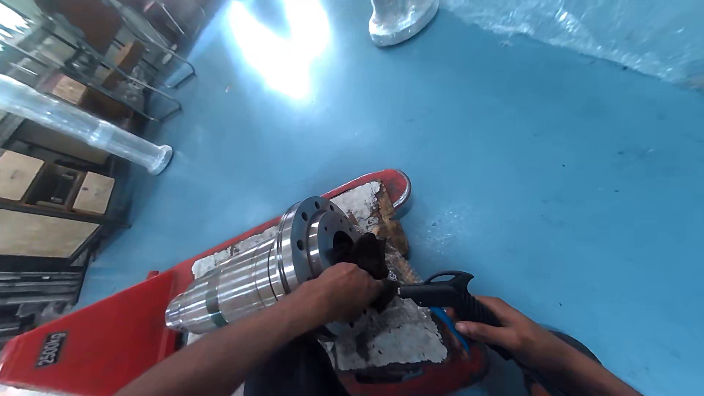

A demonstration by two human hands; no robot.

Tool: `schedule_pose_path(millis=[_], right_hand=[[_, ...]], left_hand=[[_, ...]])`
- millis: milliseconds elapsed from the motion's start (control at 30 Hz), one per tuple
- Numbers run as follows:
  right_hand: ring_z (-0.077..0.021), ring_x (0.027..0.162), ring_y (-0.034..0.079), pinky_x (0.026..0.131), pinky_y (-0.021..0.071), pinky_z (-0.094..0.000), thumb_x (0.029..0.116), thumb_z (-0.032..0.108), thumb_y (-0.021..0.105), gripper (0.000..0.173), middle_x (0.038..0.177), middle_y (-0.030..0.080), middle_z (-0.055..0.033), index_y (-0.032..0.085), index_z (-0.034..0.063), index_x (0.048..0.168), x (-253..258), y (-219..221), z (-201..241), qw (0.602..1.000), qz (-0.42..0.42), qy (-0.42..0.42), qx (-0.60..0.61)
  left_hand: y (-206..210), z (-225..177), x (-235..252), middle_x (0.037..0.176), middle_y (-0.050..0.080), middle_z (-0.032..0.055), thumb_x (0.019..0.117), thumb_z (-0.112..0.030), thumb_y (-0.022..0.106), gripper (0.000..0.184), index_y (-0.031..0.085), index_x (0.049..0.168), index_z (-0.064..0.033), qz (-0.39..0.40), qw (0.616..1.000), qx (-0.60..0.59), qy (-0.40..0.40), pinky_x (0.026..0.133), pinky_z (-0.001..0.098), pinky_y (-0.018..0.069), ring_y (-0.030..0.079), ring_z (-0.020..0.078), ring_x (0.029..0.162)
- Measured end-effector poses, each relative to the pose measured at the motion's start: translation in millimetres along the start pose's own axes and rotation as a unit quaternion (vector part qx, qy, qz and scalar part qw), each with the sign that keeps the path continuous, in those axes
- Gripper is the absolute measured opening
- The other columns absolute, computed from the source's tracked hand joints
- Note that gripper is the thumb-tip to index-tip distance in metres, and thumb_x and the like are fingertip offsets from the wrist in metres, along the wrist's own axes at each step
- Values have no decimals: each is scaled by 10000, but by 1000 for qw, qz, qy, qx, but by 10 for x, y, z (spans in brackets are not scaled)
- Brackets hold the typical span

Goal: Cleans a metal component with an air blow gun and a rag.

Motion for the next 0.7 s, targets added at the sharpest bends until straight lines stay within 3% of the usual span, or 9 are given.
schedule_pose_path(millis=[133, 267, 400, 533, 633, 700], right_hand=[[-64, 732, 689, 692, 582, -249, 942, 339, 664, 221, 833, 724, 52, 671, 148, 1054, -2, -41, 0, 999, -19, -6, -35], [-170, 783, 727, 755, 621, -351, 959, 353, 672, 299, 882, 735, -46, 655, 97, 1113, 10, 6, -63, 1000, 13, -13, 10], [-69, 729, 683, 693, 586, -258, 934, 349, 682, 234, 821, 709, 54, 672, 150, 1056, 17, -28, -7, 999, -16, -11, -29], [-151, 771, 722, 747, 618, -330, 948, 359, 683, 293, 865, 731, -27, 655, 106, 1092, 7, 24, -11, 1000, 12, -10, 3], [-78, 722, 688, 687, 585, -261, 928, 360, 689, 242, 810, 712, 40, 671, 154, 1053, 21, -15, 27, 1000, -10, -5, -20], [-110, 733, 707, 700, 601, -287, 934, 349, 678, 255, 824, 726, 11, 662, 133, 1070, 43, -2, 28, 1000, 1, -4, -17]], left_hand=[[3, -7, -17, 1138, 675, 163, 976, -75, 618, 241, 606, 1215, -44, -36, 999, -6, -11, 856, 573, 528, 664, 373, 1046], [7, -1, 1, 1108, 685, 150, 970, -78, 615, 211, 627, 1179, -55, -55, 998, -16, -30, 836, 569, 532, 670, 363, 1029], [-10, 4, 18, 1106, 696, 146, 984, -113, 621, 194, 647, 1171, -67, -62, 997, -34, -37, 862, 576, 530, 672, 361, 1044], [-20, 2, 22, 1098, 701, 131, 981, -123, 618, 193, 660, 1164, -79, -67, 997, -31, -37, 858, 565, 531, 673, 346, 1046], [-26, 9, 16, 1103, 703, 130, 979, -124, 623, 205, 666, 1176, -88, -69, 996, -33, -39, 862, 565, 531, 672, 344, 1051], [-29, 13, 9, 1092, 702, 131, 974, -126, 629, 200, 667, 1166, -85, -72, 996, -29, -38, 856, 560, 532, 675, 342, 1042]])
Point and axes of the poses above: each hand's wrist, its own x-axis towards the middle knuckle, its own y-axis out of the palm, z = x × y, the point moved 9 cm from there along x, towards the middle knuckle
